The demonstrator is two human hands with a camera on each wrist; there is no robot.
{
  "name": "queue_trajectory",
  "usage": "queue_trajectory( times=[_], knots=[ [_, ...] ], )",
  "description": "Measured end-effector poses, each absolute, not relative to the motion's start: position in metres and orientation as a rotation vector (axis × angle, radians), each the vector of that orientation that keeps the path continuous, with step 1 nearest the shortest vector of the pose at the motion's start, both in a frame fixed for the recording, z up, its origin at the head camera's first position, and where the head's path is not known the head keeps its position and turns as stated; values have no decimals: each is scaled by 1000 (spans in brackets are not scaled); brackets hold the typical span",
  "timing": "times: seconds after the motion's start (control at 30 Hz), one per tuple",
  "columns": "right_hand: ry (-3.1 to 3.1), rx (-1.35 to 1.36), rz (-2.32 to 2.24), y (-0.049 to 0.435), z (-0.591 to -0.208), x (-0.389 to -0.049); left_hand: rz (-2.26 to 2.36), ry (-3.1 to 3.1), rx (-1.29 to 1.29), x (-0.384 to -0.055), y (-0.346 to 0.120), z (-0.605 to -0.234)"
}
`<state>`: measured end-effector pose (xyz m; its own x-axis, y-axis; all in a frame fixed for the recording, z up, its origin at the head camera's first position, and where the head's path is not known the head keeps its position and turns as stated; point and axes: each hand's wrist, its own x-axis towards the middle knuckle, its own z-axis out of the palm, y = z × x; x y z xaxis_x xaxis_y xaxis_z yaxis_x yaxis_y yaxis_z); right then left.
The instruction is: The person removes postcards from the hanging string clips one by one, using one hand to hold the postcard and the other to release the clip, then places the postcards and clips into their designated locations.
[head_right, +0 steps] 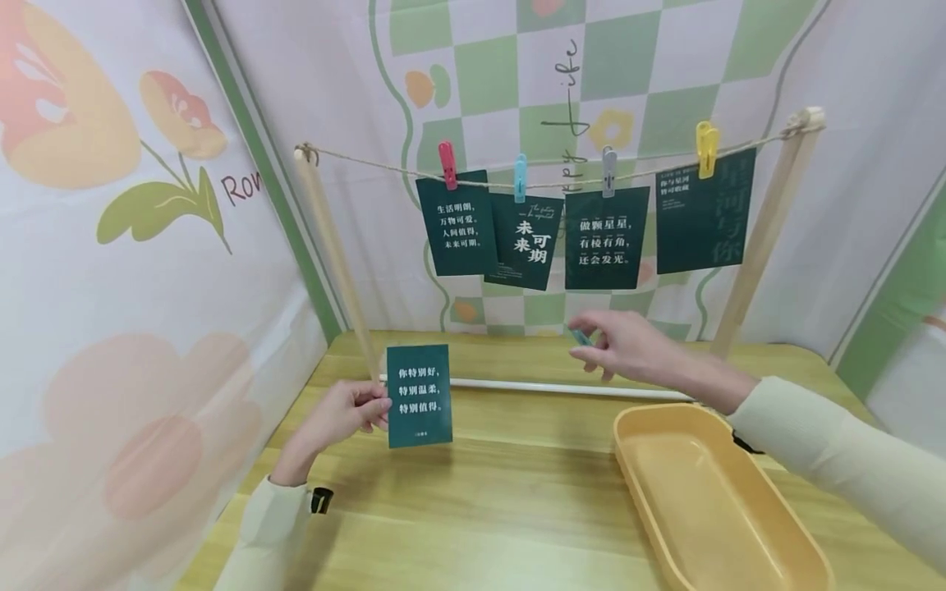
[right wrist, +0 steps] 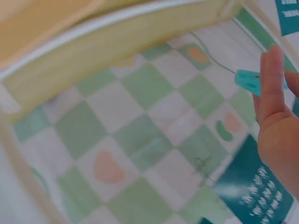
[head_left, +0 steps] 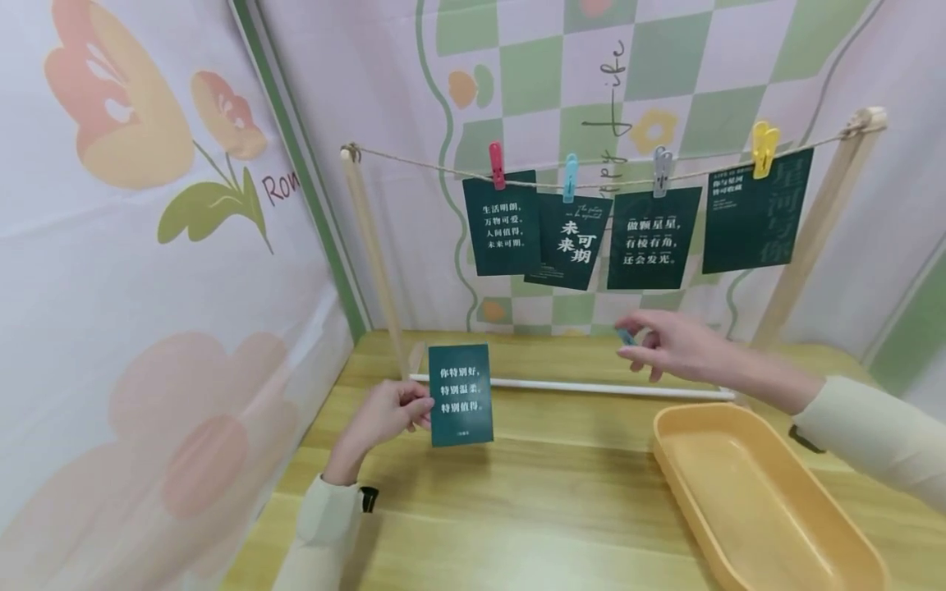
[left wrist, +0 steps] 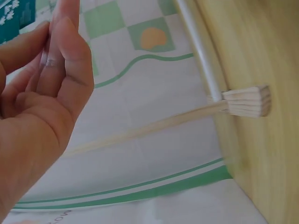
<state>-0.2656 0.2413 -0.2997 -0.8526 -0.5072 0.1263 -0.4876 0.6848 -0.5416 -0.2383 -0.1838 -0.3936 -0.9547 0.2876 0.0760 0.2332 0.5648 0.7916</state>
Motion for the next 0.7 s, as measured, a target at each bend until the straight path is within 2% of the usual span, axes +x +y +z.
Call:
queue_trajectory(
  times=[0.33, 0.57, 0.7],
  knots=[
    [2818, -873, -753, 288, -355, -252, 1268, 2618, 669, -226, -196, -427],
    [2755, -821, -684, 313, -386, -245, 1261, 2583, 627, -223, -196, -439],
    [2829, -928, -448, 321, -402, -243, 1251, 2530, 573, -221, -195, -443]
  ],
)
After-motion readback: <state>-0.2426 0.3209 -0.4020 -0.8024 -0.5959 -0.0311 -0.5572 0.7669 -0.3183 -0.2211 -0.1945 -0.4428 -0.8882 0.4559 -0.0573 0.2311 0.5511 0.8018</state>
